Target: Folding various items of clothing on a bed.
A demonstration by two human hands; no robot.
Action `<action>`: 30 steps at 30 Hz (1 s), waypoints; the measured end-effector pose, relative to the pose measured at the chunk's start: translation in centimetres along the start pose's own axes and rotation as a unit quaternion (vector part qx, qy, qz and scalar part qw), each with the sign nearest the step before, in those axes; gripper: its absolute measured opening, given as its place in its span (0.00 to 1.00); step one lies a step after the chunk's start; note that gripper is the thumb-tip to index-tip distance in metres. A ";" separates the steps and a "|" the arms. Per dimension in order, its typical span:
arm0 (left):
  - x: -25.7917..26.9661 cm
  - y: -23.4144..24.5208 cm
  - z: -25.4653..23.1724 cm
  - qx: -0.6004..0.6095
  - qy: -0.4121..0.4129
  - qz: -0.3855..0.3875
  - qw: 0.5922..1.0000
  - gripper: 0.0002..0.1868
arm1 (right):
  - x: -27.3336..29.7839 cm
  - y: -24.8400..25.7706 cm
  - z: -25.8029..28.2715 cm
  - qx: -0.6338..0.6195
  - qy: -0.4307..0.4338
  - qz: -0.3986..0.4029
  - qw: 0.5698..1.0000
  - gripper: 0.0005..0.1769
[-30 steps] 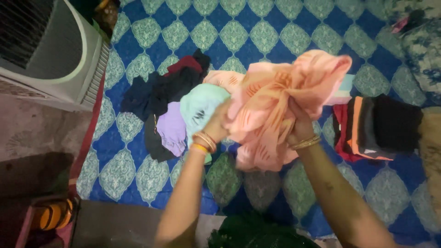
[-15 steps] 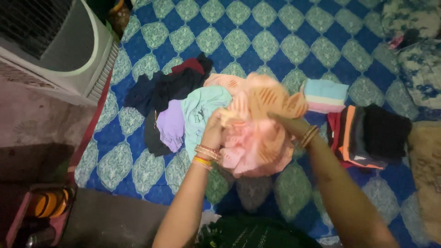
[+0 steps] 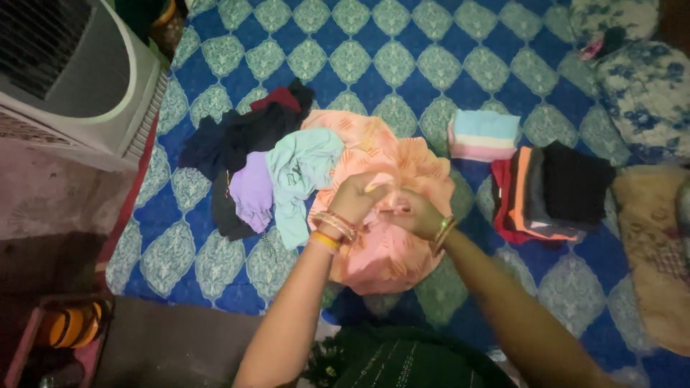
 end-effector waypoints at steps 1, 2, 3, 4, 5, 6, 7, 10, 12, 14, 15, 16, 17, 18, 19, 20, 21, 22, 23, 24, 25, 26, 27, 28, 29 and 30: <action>0.0 -0.2 -1.2 0.000 0.000 0.001 1.000 0.12 | 0.2 1.0 1.3 -0.001 0.000 -0.001 1.000 0.29; 0.0 -0.4 -2.4 -0.065 0.007 0.010 0.998 0.13 | 0.4 1.8 2.8 -0.068 0.056 0.042 0.995 0.27; 0.0 -0.7 -3.7 -0.128 0.013 0.020 0.991 0.15 | 0.6 2.7 4.4 -0.135 0.112 0.086 0.981 0.26; 0.0 -0.2 -3.8 -0.129 0.013 0.019 0.991 0.15 | 0.4 4.1 -1.0 -0.134 0.113 0.086 0.981 0.26; 0.1 0.3 -3.9 -0.280 0.032 -0.002 0.959 0.18 | 0.0 6.2 -5.5 0.165 0.191 -0.037 0.967 0.23; 0.2 0.8 -4.2 -0.424 0.050 -0.025 0.904 0.22 | -1.2 8.4 -9.3 0.447 0.250 -0.154 0.845 0.21; 0.1 1.7 -2.7 -0.424 0.049 -0.026 0.904 0.22 | 0.2 9.8 -4.8 0.448 0.251 -0.154 0.844 0.21; 0.4 5.0 -1.5 -0.543 0.057 -0.150 0.824 0.17 | 3.4 13.9 4.7 -0.175 0.039 -0.117 0.977 0.15; 1.6 6.9 -4.6 -0.526 0.019 -0.243 0.814 0.15 | 5.7 16.0 8.9 0.057 0.024 -0.174 0.983 0.13; 1.4 8.5 -5.6 -0.551 0.029 -0.258 0.793 0.15 | 6.7 17.6 8.6 0.142 -0.006 -0.229 0.963 0.15; 1.3 9.3 -6.1 -0.575 0.041 -0.275 0.769 0.16 | 7.2 18.5 8.5 0.224 -0.037 -0.280 0.933 0.17; 1.4 10.4 -6.4 -0.576 0.039 -0.273 0.770 0.16 | 8.0 19.5 8.3 0.224 -0.038 -0.282 0.932 0.17; 1.6 11.5 -6.9 -0.563 0.027 -0.311 0.765 0.12 | 9.0 20.7 8.3 0.293 -0.007 -0.349 0.890 0.20; 1.7 12.8 -7.4 -0.549 0.016 -0.349 0.759 0.10 | 9.8 21.9 8.6 0.361 0.025 -0.409 0.838 0.23; 2.0 13.7 -8.5 -0.549 0.014 -0.348 0.759 0.10 | 10.6 23.6 7.4 0.360 0.024 -0.410 0.838 0.23; 2.4 14.4 -9.5 -0.554 0.018 -0.352 0.754 0.10 | 11.6 25.0 6.2 0.387 0.001 -0.433 0.814 0.17; 2.9 15.2 -10.5 -0.558 0.022 -0.355 0.750 0.11 | 12.6 26.4 4.9 0.413 -0.022 -0.455 0.789 0.12; 3.4 16.6 -10.2 -0.558 0.021 -0.354 0.751 0.11 | 13.8 27.6 4.3 0.413 -0.024 -0.456 0.788 0.12; 4.0 18.0 -10.2 -0.557 -0.018 -0.384 0.736 0.09 | 15.0 28.8 3.6 0.382 -0.047 -0.473 0.793 0.15; 4.5 19.5 -10.1 -0.555 -0.059 -0.412 0.720 0.08 | 16.3 30.1 3.0 0.350 -0.069 -0.489 0.796 0.18; 5.1 20.8 -10.1 -0.555 -0.061 -0.411 0.721 0.08 | 16.8 28.8 1.0 0.351 -0.070 -0.491 0.794 0.18; 5.7 22.2 -10.3 -0.558 -0.069 -0.438 0.701 0.12 | 17.5 30.9 -0.6 0.346 -0.103 -0.471 0.805 0.18; 6.3 23.6 -10.5 -0.561 -0.077 -0.466 0.680 0.15 | 20.0 34.7 -0.6 0.340 -0.134 -0.450 0.815 0.18; 6.4 24.3 -10.0 -0.561 -0.079 -0.465 0.680 0.15 | 21.8 35.6 -1.7 0.334 -0.165 -0.428 0.824 0.19; 6.6 25.1 -9.5 -0.533 -0.065 -0.483 0.691 0.15 | 22.3 36.4 -2.8 0.327 -0.196 -0.405 0.831 0.19; 7.0 26.0 -8.8 -0.505 -0.051 -0.500 0.702 0.14 | 21.8 36.6 -3.9 0.320 -0.227 -0.381 0.837 0.20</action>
Point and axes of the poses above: each hand's wrist, its own x-axis away from the middle knuckle, its own y-axis out of the back of the hand, z = x × y, the point moved 2 cm from there along -x, towards the middle knuckle, and after that the axes turned 10 degrees about z, right-handed, at the moved point
